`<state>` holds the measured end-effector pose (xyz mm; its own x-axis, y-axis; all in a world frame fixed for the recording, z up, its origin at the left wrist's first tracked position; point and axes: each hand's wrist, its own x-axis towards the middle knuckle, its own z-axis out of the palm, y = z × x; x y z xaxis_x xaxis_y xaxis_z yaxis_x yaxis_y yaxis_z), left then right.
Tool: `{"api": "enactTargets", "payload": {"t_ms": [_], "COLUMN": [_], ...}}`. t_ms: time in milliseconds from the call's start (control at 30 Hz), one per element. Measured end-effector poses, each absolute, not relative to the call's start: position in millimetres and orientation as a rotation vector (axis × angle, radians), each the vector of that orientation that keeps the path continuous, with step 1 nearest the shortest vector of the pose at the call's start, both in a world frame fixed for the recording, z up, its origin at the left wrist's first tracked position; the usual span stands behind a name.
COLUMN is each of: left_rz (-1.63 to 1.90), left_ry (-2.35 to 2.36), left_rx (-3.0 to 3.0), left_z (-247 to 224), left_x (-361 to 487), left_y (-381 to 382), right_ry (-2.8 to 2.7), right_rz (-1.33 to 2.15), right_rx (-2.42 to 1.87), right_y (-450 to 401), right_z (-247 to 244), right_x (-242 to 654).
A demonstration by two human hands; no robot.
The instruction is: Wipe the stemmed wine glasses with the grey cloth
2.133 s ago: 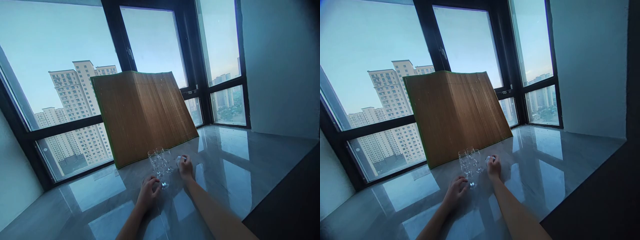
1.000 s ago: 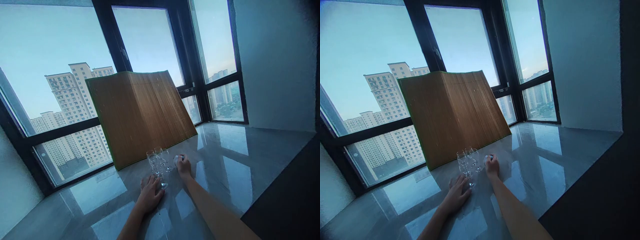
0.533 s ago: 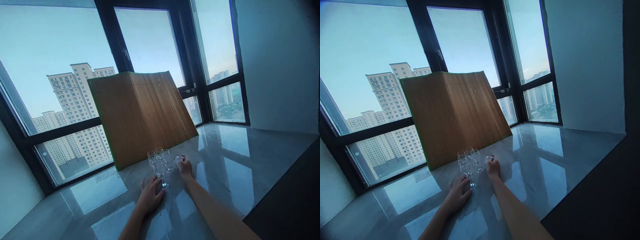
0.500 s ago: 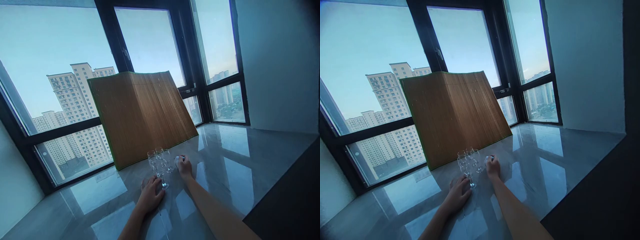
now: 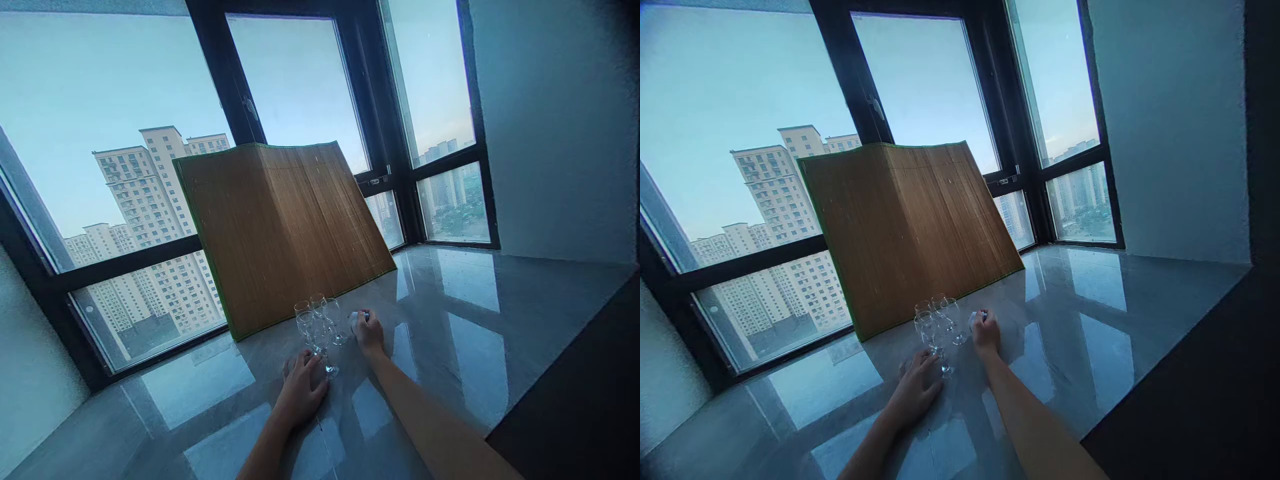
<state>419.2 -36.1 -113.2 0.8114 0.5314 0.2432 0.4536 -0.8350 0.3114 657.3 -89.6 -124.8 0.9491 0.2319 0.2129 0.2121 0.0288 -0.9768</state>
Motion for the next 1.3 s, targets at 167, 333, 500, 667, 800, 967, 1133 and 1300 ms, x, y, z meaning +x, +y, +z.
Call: {"api": "enactTargets", "payload": {"t_ms": [167, 333, 500, 667, 800, 967, 1133, 1300], "left_rz": [0.639, 0.795, 0.599, 0.402, 0.371, 0.362, 0.348, 0.311], "left_ry": [0.771, 0.744, 0.762, 0.737, 0.703, 0.732, 0.742, 0.794], "left_rx": [2.744, 2.767, 2.792, 2.783, 2.786, 2.794, 2.821, 2.791], "left_z": [-109, -109, -116, -113, -108, -103, -101, -107], "left_x": [421, 423, 421, 424, 428, 430, 431, 433], "left_y": [-39, -37, -30, -30, -33, -38, -40, -35], "right_ry": [-0.365, -0.368, -0.372, -0.380, -0.381, -0.383, -0.388, -0.391], "right_rz": [0.029, 0.037, 0.031, 0.026, 0.021, 0.037, 0.042, 0.040], "right_rx": [-1.572, -1.589, -1.605, -1.629, -1.637, -1.623, -1.616, -1.622], "right_y": [-88, -88, -90, -90, -89, -88, -88, -88], "right_z": [-126, -126, -124, -125, -126, -127, -127, -127], "right_x": [659, 659, 657, 655, 657, 658, 658, 658]}}
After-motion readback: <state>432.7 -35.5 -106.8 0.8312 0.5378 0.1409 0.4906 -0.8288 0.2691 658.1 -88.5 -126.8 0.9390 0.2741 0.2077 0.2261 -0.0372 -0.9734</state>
